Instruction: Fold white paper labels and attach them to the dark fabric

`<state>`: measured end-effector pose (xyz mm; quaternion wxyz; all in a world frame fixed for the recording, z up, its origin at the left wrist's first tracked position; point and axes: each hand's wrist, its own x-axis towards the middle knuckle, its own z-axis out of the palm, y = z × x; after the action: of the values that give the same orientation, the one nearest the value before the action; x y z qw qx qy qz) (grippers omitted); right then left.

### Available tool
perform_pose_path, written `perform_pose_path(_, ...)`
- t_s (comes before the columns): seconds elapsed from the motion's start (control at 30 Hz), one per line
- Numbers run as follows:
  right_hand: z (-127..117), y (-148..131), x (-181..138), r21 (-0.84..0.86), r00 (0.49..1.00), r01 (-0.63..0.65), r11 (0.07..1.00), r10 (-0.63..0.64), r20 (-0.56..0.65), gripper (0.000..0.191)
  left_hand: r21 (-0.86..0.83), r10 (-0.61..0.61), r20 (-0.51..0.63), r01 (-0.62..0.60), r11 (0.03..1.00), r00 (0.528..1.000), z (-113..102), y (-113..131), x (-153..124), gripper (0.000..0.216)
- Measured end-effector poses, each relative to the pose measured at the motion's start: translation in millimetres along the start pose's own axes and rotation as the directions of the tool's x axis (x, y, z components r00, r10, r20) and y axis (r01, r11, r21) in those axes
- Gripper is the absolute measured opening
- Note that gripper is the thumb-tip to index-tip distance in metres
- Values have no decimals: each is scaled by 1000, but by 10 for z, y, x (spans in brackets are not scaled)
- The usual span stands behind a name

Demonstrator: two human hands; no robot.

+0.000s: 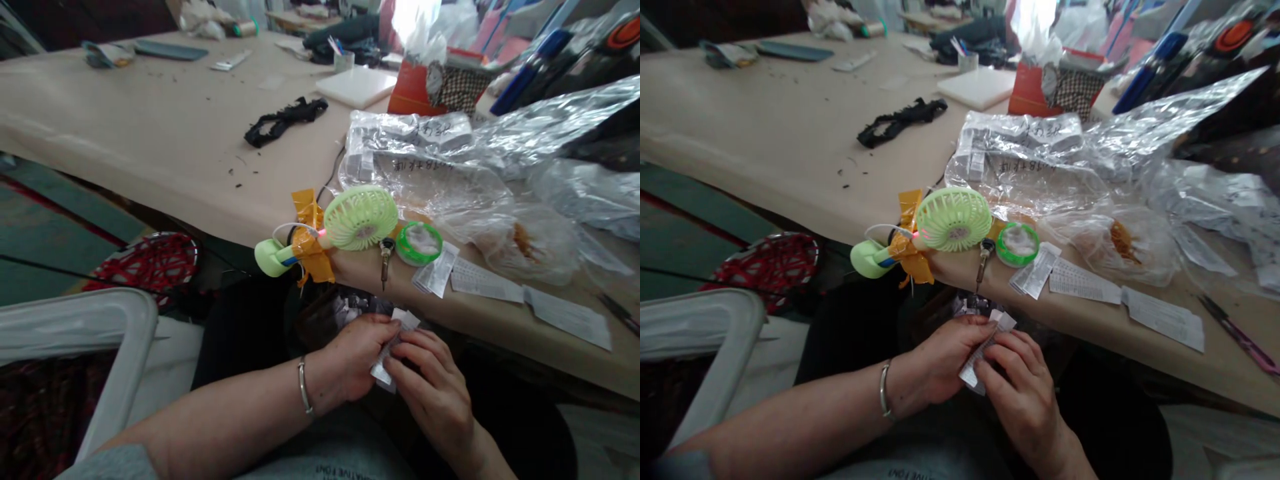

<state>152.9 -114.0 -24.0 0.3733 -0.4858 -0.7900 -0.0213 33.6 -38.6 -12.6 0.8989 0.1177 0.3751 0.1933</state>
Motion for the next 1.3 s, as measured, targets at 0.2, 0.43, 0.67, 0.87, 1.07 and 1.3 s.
perform_pose_path(0.2, -43, 28, -32, 34, 998, -1, 999, -1, 61, 19, -8, -1, 19, 1, 1000, 1000, -28, 6, 0, 11)
perform_pose_path(0.43, -51, 35, -11, 70, 996, 1, 998, -7, 86, 20, -13, -19, 6, 19, 1000, 1000, -29, -4, 7, 15)
perform_pose_path(0.67, -33, 53, -56, 83, 996, 1, 997, -8, 85, 20, -4, -23, 59, 24, 1000, 998, -22, 1, -26, 23)
perform_pose_path(0.87, -52, 17, -115, 167, 998, -45, 985, 35, 61, 41, 69, -11, 47, 8, 998, 999, -43, 23, -45, 18)
perform_pose_path(1.07, -97, 158, -236, 581, 717, -597, 553, 693, 77, 31, 263, -182, 221, 122, 957, 958, -76, 107, -126, 28)
perform_pose_path(1.3, -21, 371, -132, 668, 554, -728, -153, 442, 705, 47, 376, -229, 293, 109, 920, 928, -87, 57, -156, 37)
